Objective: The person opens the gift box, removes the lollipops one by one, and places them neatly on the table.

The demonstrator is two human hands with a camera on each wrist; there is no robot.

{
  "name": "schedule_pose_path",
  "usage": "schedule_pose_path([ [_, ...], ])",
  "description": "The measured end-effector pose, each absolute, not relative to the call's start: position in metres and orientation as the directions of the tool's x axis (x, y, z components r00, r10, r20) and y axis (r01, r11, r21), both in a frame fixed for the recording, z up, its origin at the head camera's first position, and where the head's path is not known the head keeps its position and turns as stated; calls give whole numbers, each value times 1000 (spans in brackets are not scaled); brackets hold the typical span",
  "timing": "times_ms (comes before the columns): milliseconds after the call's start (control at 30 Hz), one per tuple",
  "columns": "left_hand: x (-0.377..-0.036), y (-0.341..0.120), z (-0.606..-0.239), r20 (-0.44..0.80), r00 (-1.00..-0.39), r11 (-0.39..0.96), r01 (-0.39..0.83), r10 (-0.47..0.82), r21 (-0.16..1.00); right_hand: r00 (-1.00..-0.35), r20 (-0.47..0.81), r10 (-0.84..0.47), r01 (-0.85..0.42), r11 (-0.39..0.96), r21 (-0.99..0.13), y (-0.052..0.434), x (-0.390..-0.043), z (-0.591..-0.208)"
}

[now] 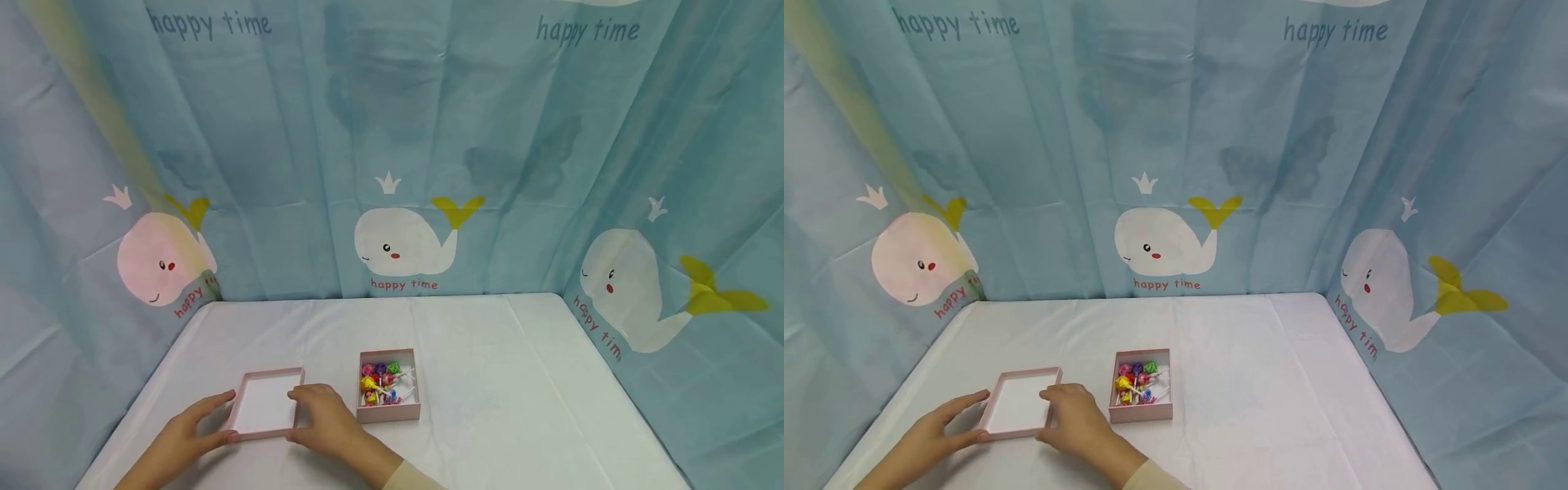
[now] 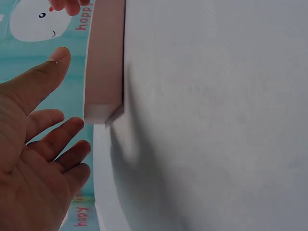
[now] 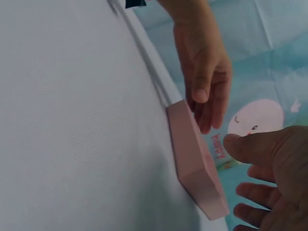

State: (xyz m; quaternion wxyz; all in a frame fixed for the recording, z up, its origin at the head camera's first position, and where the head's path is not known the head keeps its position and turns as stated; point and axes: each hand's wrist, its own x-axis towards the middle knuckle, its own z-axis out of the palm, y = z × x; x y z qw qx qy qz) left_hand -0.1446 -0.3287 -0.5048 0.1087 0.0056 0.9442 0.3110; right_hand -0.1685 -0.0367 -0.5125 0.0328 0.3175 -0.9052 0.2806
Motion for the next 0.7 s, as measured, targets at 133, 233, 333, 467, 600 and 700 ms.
schedule_pose_path([
  [133,-139,-319,-499,-94,-991,796,20,96,605,-751,251,-610,-645,600,-473,-29,-167,-499],
  [233,-138,-311,-497,25,-992,785,112,122,609,-743,248,-622,-646,569,-509,-21,-168,-488],
  [333,-139,-303,-495,91,-987,771,161,133,616,-753,254,-607,-629,549,-550,-12,-171,-477],
  [467,-141,-289,-489,98,-988,760,158,124,631,-763,289,-578,-619,527,-582,3,-176,-469],
  [600,-143,-273,-481,61,-992,752,124,111,647,-759,333,-560,-630,504,-591,19,-180,-463],
  [700,-145,-261,-478,62,-991,738,129,118,663,-752,346,-561,-639,493,-590,31,-183,-458],
])
